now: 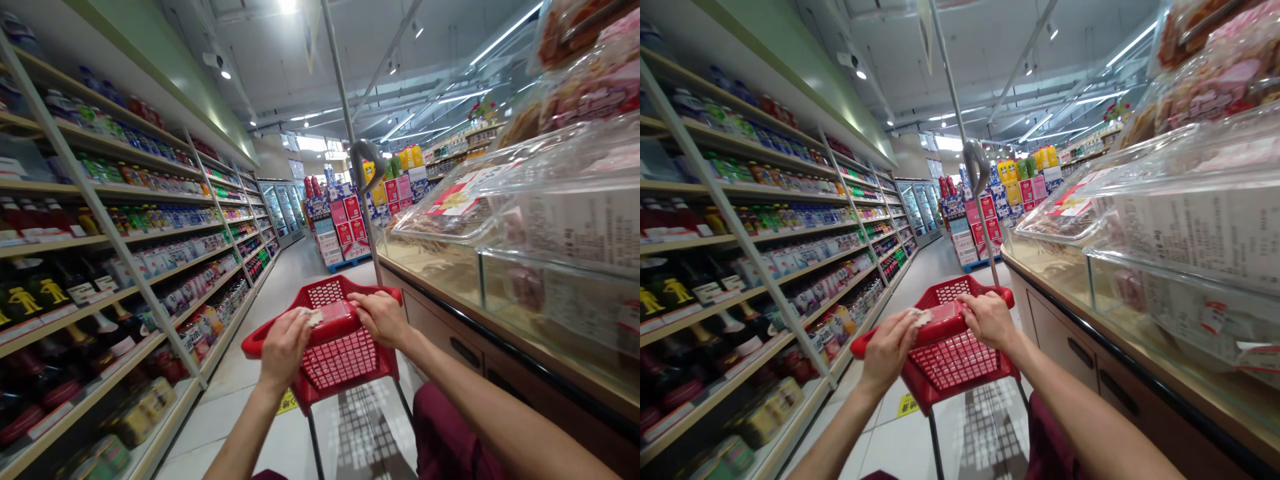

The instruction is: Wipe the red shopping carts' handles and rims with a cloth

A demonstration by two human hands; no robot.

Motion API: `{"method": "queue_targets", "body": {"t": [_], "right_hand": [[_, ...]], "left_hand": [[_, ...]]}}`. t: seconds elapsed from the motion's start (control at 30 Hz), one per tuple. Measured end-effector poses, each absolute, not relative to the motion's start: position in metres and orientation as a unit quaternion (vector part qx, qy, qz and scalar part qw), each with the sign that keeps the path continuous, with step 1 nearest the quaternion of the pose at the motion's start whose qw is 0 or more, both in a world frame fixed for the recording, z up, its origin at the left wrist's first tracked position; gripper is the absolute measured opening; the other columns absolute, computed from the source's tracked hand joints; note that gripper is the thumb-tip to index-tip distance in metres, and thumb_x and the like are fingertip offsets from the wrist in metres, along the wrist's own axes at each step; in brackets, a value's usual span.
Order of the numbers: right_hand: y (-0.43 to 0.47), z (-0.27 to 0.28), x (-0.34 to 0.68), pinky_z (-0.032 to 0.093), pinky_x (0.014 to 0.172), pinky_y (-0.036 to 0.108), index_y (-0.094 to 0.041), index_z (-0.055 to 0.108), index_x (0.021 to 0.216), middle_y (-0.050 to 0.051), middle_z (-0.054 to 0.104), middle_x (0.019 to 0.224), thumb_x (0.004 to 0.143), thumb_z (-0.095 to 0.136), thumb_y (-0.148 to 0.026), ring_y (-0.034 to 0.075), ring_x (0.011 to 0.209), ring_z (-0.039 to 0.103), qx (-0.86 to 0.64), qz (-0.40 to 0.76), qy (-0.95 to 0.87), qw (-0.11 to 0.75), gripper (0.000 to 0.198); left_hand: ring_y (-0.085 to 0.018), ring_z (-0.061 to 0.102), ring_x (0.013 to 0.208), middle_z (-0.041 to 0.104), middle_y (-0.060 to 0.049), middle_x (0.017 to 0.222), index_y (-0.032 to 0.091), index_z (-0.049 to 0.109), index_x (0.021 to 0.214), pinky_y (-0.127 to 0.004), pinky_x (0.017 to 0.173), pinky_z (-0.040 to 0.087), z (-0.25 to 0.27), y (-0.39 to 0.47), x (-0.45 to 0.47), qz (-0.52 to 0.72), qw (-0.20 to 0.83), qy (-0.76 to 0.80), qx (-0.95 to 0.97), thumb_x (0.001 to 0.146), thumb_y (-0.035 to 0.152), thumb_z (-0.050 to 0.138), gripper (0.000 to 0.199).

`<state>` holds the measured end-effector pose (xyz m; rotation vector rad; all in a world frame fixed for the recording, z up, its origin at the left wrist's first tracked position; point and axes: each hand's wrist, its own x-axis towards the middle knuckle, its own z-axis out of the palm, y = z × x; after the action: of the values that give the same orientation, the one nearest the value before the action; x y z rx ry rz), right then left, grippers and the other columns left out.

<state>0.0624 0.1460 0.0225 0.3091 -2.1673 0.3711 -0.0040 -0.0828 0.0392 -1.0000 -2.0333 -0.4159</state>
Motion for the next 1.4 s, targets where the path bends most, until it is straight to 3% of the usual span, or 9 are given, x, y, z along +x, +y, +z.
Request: {"method": "queue_targets", "body": {"t": [0.13, 0.3, 0.53, 0.77, 0.83, 0.93, 1.03, 1.27, 1.4], "right_hand": [[0.148, 0.023, 0.064, 0.036, 0.077, 0.03, -0.017, 0.054, 0.11, 0.005, 0.067, 0.085, 0.084, 0.036, -0.025, 0.016, 0.076, 0.059, 0.105, 0.154, -0.874, 0.448, 0.033], [0.15, 0.023, 0.064, 0.036, 0.076, 0.029, -0.016, 0.054, 0.11, 0.005, 0.067, 0.087, 0.084, 0.037, -0.024, 0.015, 0.075, 0.059, 0.118, 0.141, -0.87, 0.457, 0.032], [0.146, 0.024, 0.065, 0.036, 0.08, 0.032, -0.017, 0.053, 0.111, 0.004, 0.067, 0.085, 0.085, 0.036, -0.024, 0.016, 0.076, 0.06, 0.081, 0.185, -0.871, 0.448, 0.032], [0.086, 0.058, 0.06, 0.034, 0.09, 0.034, -0.018, 0.05, 0.115, 0.008, 0.049, 0.123, 0.085, 0.036, -0.029, 0.018, 0.112, 0.043, 0.154, 0.232, -0.856, 0.436, 0.035], [0.064, 0.06, 0.056, 0.035, 0.087, 0.035, -0.022, 0.051, 0.112, 0.006, 0.055, 0.114, 0.083, 0.042, -0.032, 0.019, 0.104, 0.048, 0.181, 0.209, -0.88, 0.385, 0.032], [0.04, 0.057, 0.046, 0.034, 0.081, 0.039, -0.022, 0.055, 0.102, 0.005, 0.059, 0.1, 0.076, 0.052, -0.038, 0.022, 0.095, 0.049, 0.144, 0.17, -0.909, 0.352, 0.031], [0.025, 0.054, 0.038, 0.033, 0.08, 0.038, -0.017, 0.056, 0.091, 0.007, 0.058, 0.095, 0.069, 0.057, -0.045, 0.023, 0.09, 0.049, 0.116, 0.147, -0.92, 0.343, 0.035], [0.035, 0.055, 0.048, 0.03, 0.085, 0.035, -0.027, 0.051, 0.107, 0.0, 0.062, 0.101, 0.08, 0.048, -0.025, 0.017, 0.092, 0.052, 0.184, 0.138, -0.904, 0.361, 0.028], [0.113, 0.044, 0.073, 0.032, 0.085, 0.034, -0.027, 0.055, 0.105, 0.0, 0.061, 0.106, 0.077, 0.045, -0.016, 0.017, 0.095, 0.053, 0.088, 0.184, -0.897, 0.393, 0.031]], "left_hand": [[-0.02, 0.056, 0.092, 0.064, -0.007, 0.095, 0.02, 0.062, 0.094, -0.039, 0.083, 0.045, 0.04, -0.1, -0.012, -0.198, 0.428, -0.842, -0.263, 0.085, 0.036, 0.034, 0.033], [-0.019, 0.051, 0.104, 0.06, -0.005, 0.108, 0.022, 0.059, 0.101, -0.038, 0.094, 0.04, 0.035, -0.082, 0.0, -0.183, 0.412, -0.79, -0.415, 0.084, 0.031, 0.04, 0.028], [-0.02, 0.053, 0.101, 0.062, -0.007, 0.104, 0.019, 0.057, 0.102, -0.04, 0.092, 0.041, 0.039, -0.087, -0.009, -0.229, 0.372, -0.843, -0.314, 0.084, 0.035, 0.034, 0.034], [-0.022, 0.038, 0.12, 0.038, -0.014, 0.133, 0.014, 0.02, 0.132, -0.04, 0.096, 0.035, 0.054, -0.072, -0.003, -0.22, 0.246, -0.855, -0.399, 0.072, 0.036, 0.051, 0.071], [-0.026, 0.039, 0.119, 0.041, -0.014, 0.13, 0.015, 0.028, 0.129, -0.043, 0.094, 0.035, 0.055, -0.093, -0.006, -0.165, 0.243, -0.88, -0.372, 0.067, 0.039, 0.055, 0.071], [-0.026, 0.053, 0.1, 0.059, -0.009, 0.107, 0.019, 0.047, 0.111, -0.042, 0.086, 0.038, 0.053, -0.118, -0.008, -0.073, 0.233, -0.913, -0.328, 0.067, 0.04, 0.054, 0.05], [-0.024, 0.056, 0.087, 0.062, -0.007, 0.09, 0.019, 0.053, 0.098, -0.038, 0.081, 0.039, 0.045, -0.122, -0.01, -0.04, 0.268, -0.913, -0.304, 0.069, 0.032, 0.051, 0.032], [-0.023, 0.056, 0.087, 0.06, -0.009, 0.098, 0.012, 0.028, 0.126, -0.037, 0.08, 0.041, 0.032, -0.124, -0.016, -0.126, 0.321, -0.887, -0.308, 0.068, 0.033, 0.054, 0.067], [-0.024, 0.052, 0.092, 0.06, -0.01, 0.1, 0.013, 0.043, 0.116, -0.038, 0.084, 0.038, 0.035, -0.124, -0.008, -0.086, 0.317, -0.896, -0.298, 0.07, 0.037, 0.054, 0.054]]}}
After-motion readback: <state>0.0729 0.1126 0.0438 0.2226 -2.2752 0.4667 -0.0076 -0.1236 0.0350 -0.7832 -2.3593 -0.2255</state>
